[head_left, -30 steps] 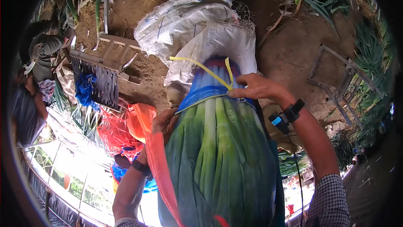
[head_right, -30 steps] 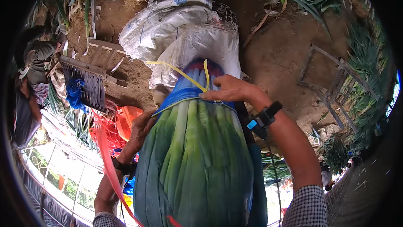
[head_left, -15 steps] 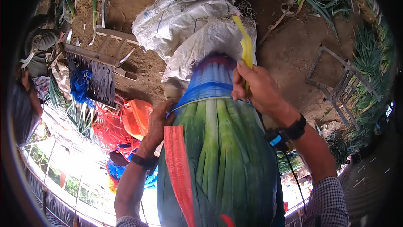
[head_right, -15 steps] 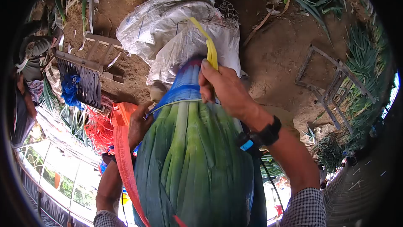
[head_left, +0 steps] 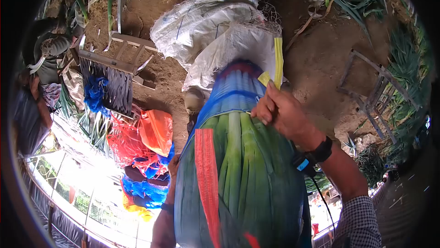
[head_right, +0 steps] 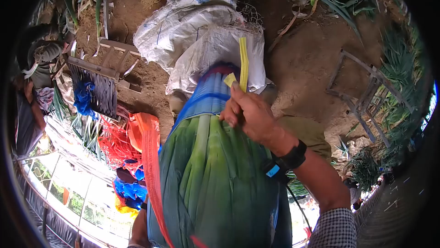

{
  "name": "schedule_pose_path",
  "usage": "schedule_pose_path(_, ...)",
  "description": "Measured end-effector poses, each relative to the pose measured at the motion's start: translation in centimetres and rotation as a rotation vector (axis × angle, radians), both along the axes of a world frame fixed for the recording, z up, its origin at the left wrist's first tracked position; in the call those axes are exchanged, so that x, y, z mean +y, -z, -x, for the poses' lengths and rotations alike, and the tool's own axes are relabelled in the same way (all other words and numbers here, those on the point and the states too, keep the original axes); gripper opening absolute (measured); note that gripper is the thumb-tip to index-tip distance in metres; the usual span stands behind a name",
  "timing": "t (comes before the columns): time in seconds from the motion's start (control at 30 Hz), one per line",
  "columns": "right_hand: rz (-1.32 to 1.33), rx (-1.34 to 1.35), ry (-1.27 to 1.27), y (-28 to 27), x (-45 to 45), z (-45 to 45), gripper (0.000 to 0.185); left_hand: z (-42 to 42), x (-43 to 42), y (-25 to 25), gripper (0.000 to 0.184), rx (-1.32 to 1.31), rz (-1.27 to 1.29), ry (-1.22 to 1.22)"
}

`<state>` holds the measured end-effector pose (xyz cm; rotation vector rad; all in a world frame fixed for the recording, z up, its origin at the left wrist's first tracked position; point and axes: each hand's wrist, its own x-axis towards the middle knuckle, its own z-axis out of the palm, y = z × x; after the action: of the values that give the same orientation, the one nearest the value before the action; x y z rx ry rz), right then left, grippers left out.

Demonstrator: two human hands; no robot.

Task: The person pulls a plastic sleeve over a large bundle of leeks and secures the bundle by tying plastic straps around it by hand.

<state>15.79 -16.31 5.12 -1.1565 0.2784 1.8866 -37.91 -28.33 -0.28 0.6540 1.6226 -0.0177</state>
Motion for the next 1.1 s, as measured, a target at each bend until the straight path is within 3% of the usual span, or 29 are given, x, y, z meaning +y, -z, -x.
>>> schedule_pose_path(0.1,-0.122,-0.095,-0.080,-4.9,-2.7,-1.3,0.048,-2.7,1.9,-0.3,0.017,0.032,-0.088,0.016)
schedule_pose_path(0.13,-0.105,-0.104,-0.052,-6.4,-3.5,-1.5,0.048,-5.6,4.2,-1.9,0.019,-0.020,-0.051,-0.052)
schedule_pose_path(0.2,-0.073,-0.133,0.021,-8.4,-4.4,-1.7,0.049,-8.8,7.1,-2.8,0.019,-0.061,-0.062,0.051)
schedule_pose_path(0.3,-0.025,-0.139,0.143,-8.0,-4.2,-1.5,0.050,-11.3,9.5,-3.6,0.018,-0.047,-0.008,0.213)
schedule_pose_path(0.33,-0.111,0.036,0.193,-6.6,-5.2,-2.5,0.045,-11.3,9.6,-3.6,0.018,-0.048,0.009,0.228)
schedule_pose_path(0.37,-0.090,0.008,0.158,-5.9,-5.4,-2.8,0.043,-11.3,9.6,-3.6,0.018,-0.048,0.018,0.229)
schedule_pose_path(0.57,-0.099,-0.041,0.022,-1.6,-4.3,-2.3,0.039,-7.0,5.5,-9.0,0.018,0.070,0.011,0.036)
schedule_pose_path(0.7,-0.102,-0.025,0.089,-2.9,-4.5,-2.0,0.045,-5.9,4.7,-10.6,0.018,0.126,-0.004,-0.023)
schedule_pose_path(0.73,-0.113,-0.186,0.063,-5.2,-5.0,-1.8,0.047,-6.1,5.3,-10.6,0.018,0.133,-0.012,-0.021)
schedule_pose_path(0.8,-0.059,-0.023,0.117,-9.8,-7.4,-3.4,0.047,-7.3,7.5,-9.9,0.018,0.119,-0.014,0.014)
schedule_pose_path(0.87,-0.039,-0.102,-0.038,-13.8,-7.8,-4.0,0.048,-8.4,9.2,-9.3,0.018,0.091,-0.010,0.044)
schedule_pose_path(1.1,-0.139,-0.163,0.037,-11.3,-8.1,-2.8,0.044,-9.7,10.1,-11.6,0.019,0.101,0.001,0.069)
